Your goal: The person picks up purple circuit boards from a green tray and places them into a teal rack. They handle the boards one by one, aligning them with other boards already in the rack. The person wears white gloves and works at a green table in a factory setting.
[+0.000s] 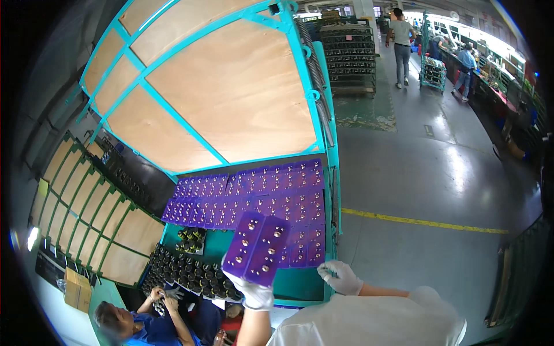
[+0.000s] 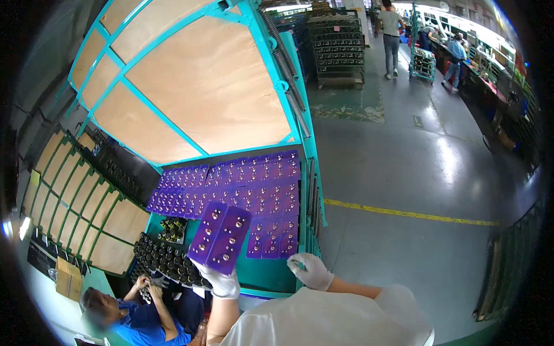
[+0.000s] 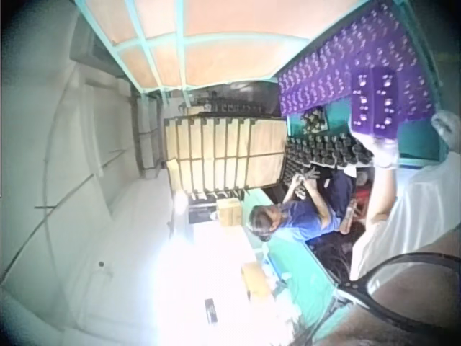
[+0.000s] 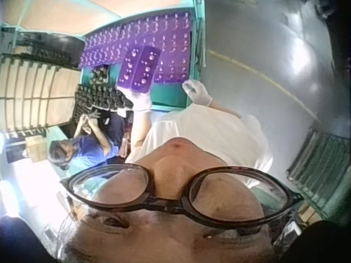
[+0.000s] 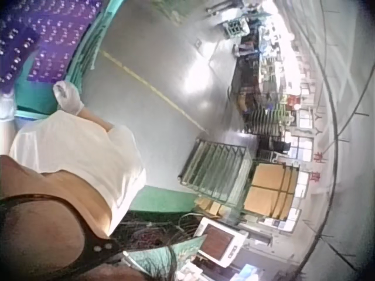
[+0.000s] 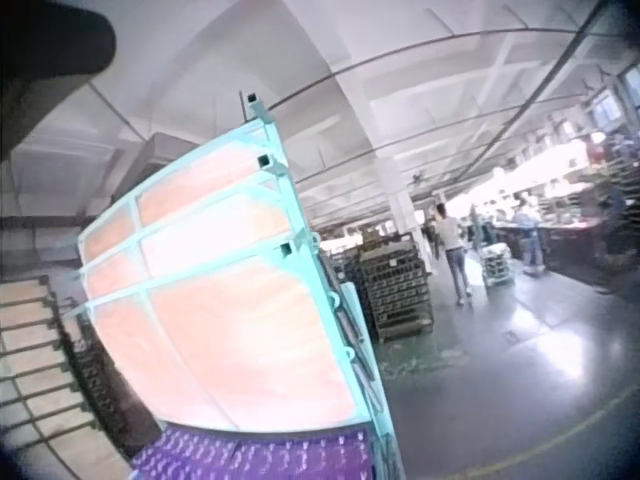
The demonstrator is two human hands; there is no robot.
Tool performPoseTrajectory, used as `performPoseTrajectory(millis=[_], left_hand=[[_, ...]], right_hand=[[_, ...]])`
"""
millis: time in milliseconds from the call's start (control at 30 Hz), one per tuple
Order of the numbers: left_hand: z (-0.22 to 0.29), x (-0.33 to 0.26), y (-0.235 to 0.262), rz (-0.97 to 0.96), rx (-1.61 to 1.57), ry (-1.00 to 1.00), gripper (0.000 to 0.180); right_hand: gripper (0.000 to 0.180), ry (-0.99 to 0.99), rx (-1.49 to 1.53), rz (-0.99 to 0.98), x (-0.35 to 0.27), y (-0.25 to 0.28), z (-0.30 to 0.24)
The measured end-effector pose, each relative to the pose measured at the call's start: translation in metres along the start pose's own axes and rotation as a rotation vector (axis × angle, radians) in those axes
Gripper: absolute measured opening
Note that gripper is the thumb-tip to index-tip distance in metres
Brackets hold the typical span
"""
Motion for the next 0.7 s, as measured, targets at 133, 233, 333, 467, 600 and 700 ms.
performPoseTrajectory(millis=[133, 233, 333, 467, 600, 700], left_hand=[[0.009, -0.053, -0.013, 0.088, -0.641, 0.396, 0.063], [0.071, -0.044, -0.032, -0.281, -0.087, -0.186, 0.033], [0.050, -0.085, -0.035, -0.244, -0.136, 0.025, 0.031], [0.052, -0.103, -0.033, -0.305, -0.098, -0.042, 0.031], [0.045, -0.133, -0.036, -0.430, -0.027, -0.065, 0.036], [0.052, -0.134, -0.034, -0.356, 0.001, -0.128, 0.041]], right_hand=[[0.042, 0.024, 0.807, -0.130, 0.025, -0.024, -0.032], [0.069, -0.396, 1.373, -0.245, 0.043, -0.044, -0.045], [0.057, -0.365, 1.493, -0.420, 0.061, -0.056, -0.063], [0.053, -0.386, 1.529, -0.582, 0.054, -0.061, -0.078], [0.052, -0.405, 1.584, -0.701, 0.057, -0.065, -0.083], [0.061, -0.486, 1.538, -0.657, 0.059, -0.071, -0.071]])
Point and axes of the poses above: each hand's wrist, its own x-axis towards the middle knuckle, its own y-axis out of the back of the hand, z = x × y, the point moved 8 cm from there along x, towards the middle knuckle, and after that the axes turned 1 degree about -y, right-handed, at the moved point
